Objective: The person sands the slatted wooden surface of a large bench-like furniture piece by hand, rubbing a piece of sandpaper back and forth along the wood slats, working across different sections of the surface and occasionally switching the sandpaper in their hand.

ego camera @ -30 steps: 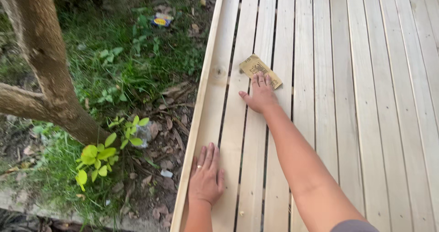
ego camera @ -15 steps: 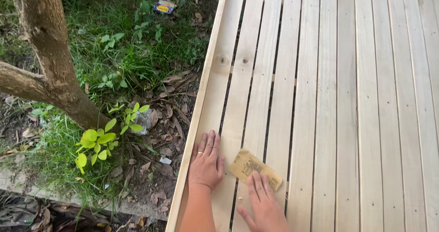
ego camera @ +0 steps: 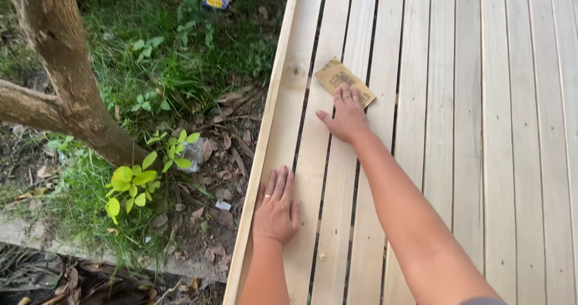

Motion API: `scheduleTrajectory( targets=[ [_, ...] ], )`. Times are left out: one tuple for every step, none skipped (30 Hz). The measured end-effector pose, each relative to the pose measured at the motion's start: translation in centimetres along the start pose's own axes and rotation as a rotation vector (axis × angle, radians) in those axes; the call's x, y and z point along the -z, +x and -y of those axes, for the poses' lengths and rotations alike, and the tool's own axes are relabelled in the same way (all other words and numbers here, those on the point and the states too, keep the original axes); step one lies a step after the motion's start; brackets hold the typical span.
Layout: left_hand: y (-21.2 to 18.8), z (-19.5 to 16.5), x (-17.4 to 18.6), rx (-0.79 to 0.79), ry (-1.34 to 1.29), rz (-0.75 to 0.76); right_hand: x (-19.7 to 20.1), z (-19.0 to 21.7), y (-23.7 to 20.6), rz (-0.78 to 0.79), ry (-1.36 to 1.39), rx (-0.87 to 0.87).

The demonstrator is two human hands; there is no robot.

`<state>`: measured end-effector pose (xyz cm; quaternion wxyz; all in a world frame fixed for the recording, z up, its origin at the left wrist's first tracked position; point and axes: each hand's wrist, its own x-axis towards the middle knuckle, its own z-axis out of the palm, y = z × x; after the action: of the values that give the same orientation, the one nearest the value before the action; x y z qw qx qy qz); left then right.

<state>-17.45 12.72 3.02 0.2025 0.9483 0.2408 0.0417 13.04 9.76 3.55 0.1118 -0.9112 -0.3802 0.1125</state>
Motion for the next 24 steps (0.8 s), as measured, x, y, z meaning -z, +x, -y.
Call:
scheduleTrajectory(
  targets=[
    [0.1,0.0,0.0,0.001,-0.009,-0.001,-0.3,0.4,-2.2,-0.030,0.002,0.046],
    [0.1,0.1,0.0,0.005,-0.017,-0.003,-0.9,1.0,-5.3,-0.044,0.005,0.087],
    [0.1,0.1,-0.1,0.009,-0.028,-0.001,-1.7,1.6,-9.3,-0.056,0.008,0.126],
    [0.2,0.1,-0.1,0.012,-0.026,0.000,-2.4,2.3,-13.8,-0.043,-0.004,0.145],
    [0.2,0.2,-0.2,0.015,-0.021,0.001,-3.0,2.8,-18.6,-0.090,0.084,0.207],
    [0.2,0.2,-0.3,0.015,-0.015,0.002,-3.5,3.5,-22.8,-0.082,0.116,0.214],
    [0.2,0.2,-0.4,0.009,-0.012,0.001,-3.6,4.0,-27.0,-0.032,0.168,0.193],
    [0.2,0.2,-0.5,0.006,-0.009,-0.003,-3.6,4.3,-29.7,0.017,0.218,0.175],
    [0.1,0.3,-0.6,0.006,-0.006,-0.008,-3.7,4.4,-31.3,0.060,0.212,0.151],
    [0.1,0.2,-0.6,0.004,0.001,-0.012,-3.6,4.4,-32.2,0.103,0.207,0.125],
    [0.1,0.2,-0.7,0.001,0.012,-0.016,-3.5,4.3,-31.8,0.145,0.205,0.100],
    [0.0,0.2,-0.7,-0.004,0.024,-0.022,-3.3,3.9,-30.0,0.095,0.206,0.120],
    [0.0,0.2,-0.8,0.000,0.030,-0.011,-3.2,3.4,-27.4,0.045,0.206,0.142],
    [0.0,0.2,-0.8,0.006,0.037,0.002,-3.0,2.7,-24.2,0.038,0.208,0.142],
    [0.0,0.2,-0.7,0.012,0.045,0.016,-2.6,1.9,-20.3,0.032,0.211,0.142],
    [-0.1,0.2,-0.7,0.010,0.040,0.013,-2.4,1.3,-16.1,0.010,0.169,0.123],
    [-0.1,0.2,-0.7,0.006,0.034,0.010,-2.0,0.6,-11.8,0.002,0.095,0.100],
    [-0.1,0.2,-0.6,0.000,0.029,0.002,-1.4,-0.2,-8.0,-0.051,0.099,0.094],
    [-0.1,0.3,-0.6,0.002,0.027,0.006,-0.7,-0.8,-4.3,-0.052,0.071,0.063],
    [-0.1,0.3,-0.6,0.000,0.024,0.008,0.3,-1.3,-1.1,-0.034,0.075,0.030],
    [-0.1,0.3,-0.5,0.000,0.018,0.010,1.0,-1.4,1.0,-0.014,0.078,-0.002],
    [-0.1,0.3,-0.5,-0.001,0.017,0.014,1.5,-0.9,1.8,-0.020,0.062,-0.006],
    [-0.1,0.3,-0.6,0.001,0.012,0.020,1.6,-0.6,2.0,-0.021,0.042,-0.010],
    [-0.1,0.3,-0.6,0.005,0.008,0.027,1.2,-0.6,1.5,-0.022,0.024,-0.013]
  ],
)
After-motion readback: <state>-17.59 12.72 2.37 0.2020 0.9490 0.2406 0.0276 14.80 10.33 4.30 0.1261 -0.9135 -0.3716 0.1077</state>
